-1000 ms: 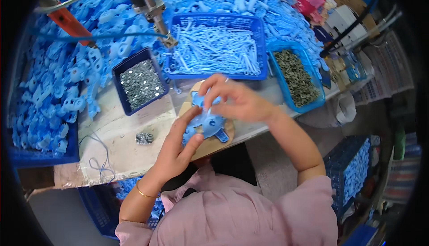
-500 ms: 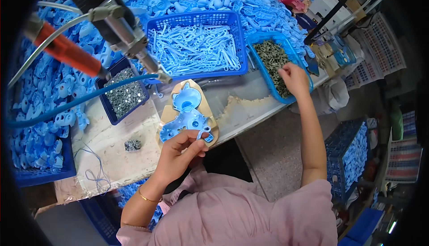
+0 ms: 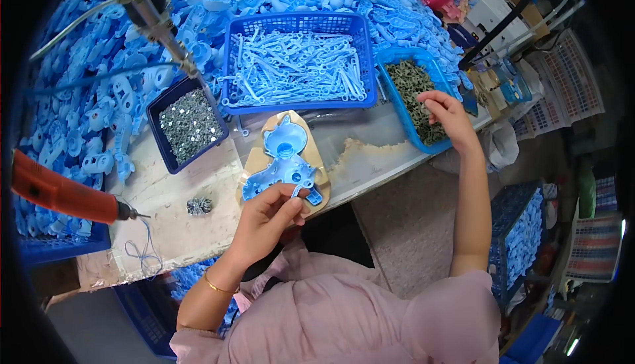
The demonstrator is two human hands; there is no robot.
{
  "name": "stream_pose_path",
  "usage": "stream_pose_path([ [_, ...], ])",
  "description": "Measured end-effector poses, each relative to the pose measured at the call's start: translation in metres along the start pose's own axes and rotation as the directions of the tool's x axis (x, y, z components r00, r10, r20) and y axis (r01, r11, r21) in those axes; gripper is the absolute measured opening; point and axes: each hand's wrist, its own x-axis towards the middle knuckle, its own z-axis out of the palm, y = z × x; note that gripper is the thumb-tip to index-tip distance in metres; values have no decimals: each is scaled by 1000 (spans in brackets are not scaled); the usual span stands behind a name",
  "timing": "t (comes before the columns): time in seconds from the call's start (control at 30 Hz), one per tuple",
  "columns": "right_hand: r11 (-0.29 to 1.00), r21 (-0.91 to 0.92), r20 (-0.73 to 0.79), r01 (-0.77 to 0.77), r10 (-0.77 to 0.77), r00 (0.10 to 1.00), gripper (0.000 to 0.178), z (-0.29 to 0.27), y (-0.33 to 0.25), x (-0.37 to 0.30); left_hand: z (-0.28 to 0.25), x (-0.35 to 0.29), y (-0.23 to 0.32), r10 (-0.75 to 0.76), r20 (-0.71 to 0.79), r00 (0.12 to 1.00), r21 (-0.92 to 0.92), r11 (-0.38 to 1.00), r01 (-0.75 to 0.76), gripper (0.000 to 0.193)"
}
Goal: Assembling small blue plastic toy components using a pneumatic tool and storage bins at a factory workbench.
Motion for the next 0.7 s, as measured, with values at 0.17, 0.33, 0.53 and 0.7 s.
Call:
stream_pose_path([
  [0.17,991,133,328,-7,-37,944,18,68,-54,-27,0,2,16,-131,42,990,89,988,127,21],
  [0.33,978,115,439,174,-207,874,12,136,-73,-33,2,3,15,8,-16,1000,116,993,-6,18],
  [0.53,993,118,638,-27,-55,768,13,175,-100,-49,-6,3,21,61,-108,992,250,968,-32,15],
  [0.7,998,59,651,-21,-22,759,13,186,-102,-54,-9,2,9,169,-162,972,411,907,-89,18],
])
